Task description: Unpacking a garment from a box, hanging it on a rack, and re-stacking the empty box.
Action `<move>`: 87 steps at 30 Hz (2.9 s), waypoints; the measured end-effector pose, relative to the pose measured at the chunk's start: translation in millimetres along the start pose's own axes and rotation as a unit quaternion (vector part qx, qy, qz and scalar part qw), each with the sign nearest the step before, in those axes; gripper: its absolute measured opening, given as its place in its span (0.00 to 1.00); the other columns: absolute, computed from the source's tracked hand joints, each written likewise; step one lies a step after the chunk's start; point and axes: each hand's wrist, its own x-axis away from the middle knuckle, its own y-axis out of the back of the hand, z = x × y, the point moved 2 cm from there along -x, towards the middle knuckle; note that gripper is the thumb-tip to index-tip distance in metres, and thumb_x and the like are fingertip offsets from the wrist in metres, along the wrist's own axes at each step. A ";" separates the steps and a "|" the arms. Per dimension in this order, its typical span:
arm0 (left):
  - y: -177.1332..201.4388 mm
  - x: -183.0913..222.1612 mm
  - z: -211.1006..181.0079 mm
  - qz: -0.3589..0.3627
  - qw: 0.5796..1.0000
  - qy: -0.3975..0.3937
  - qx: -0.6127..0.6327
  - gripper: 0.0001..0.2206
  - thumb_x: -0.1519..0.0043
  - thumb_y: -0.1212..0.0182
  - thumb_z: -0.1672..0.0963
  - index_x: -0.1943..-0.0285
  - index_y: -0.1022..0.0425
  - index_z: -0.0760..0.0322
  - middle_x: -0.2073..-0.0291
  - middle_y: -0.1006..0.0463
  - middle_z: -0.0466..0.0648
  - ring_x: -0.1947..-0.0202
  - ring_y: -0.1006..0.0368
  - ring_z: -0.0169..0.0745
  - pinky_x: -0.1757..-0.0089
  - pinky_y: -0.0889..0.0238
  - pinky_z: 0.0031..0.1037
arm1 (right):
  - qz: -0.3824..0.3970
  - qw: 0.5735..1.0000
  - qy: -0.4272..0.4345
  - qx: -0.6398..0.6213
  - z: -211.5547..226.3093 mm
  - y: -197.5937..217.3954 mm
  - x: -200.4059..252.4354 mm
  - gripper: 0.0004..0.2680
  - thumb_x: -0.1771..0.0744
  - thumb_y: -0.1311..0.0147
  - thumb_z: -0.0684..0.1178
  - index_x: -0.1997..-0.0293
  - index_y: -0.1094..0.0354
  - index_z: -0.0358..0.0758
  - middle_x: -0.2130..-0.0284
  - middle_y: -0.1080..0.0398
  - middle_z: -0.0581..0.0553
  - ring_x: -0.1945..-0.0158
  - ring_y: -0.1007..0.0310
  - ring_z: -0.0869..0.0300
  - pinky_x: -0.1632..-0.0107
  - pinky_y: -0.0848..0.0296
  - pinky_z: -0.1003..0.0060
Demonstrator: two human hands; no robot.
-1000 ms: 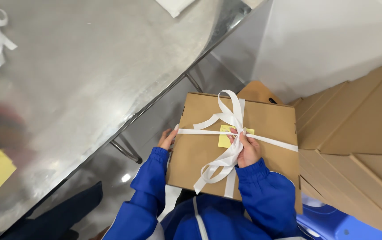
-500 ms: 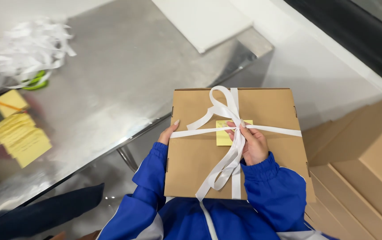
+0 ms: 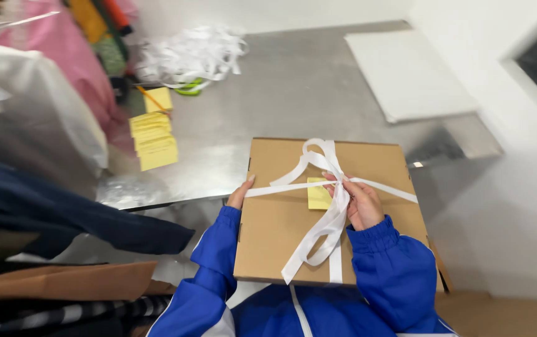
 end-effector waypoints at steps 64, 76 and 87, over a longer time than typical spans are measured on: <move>-4.2 -369.1 -114.8 -0.232 0.944 -0.233 -0.042 0.15 0.40 0.31 0.48 0.50 0.19 0.56 0.52 0.18 0.51 0.51 0.23 0.46 0.52 0.29 0.33 | 0.172 0.955 -0.126 0.205 -7.2 -81.3 -398.0 0.14 0.32 0.47 0.44 0.40 0.33 0.31 0.50 0.25 0.32 0.51 0.21 0.50 0.49 0.22 0.61; -36.7 -389.9 -79.8 -0.104 0.964 -0.222 -0.103 0.13 0.40 0.29 0.47 0.51 0.20 0.48 0.56 0.18 0.43 0.59 0.23 0.35 0.58 0.25 0.27 | 0.158 0.922 0.050 0.350 -43.2 -52.1 -434.1 0.11 0.36 0.34 0.45 0.49 0.25 0.42 0.58 0.22 0.41 0.58 0.21 0.60 0.60 0.22 0.70; -55.5 -366.9 -78.9 -0.118 0.956 -0.233 -0.130 0.15 0.42 0.27 0.48 0.64 0.28 0.58 0.63 0.17 0.47 0.63 0.25 0.35 0.58 0.28 0.25 | 0.118 0.862 0.173 0.462 -49.2 -58.8 -422.0 0.05 0.33 0.41 0.47 0.54 0.25 0.48 0.61 0.21 0.47 0.63 0.24 0.62 0.61 0.25 0.68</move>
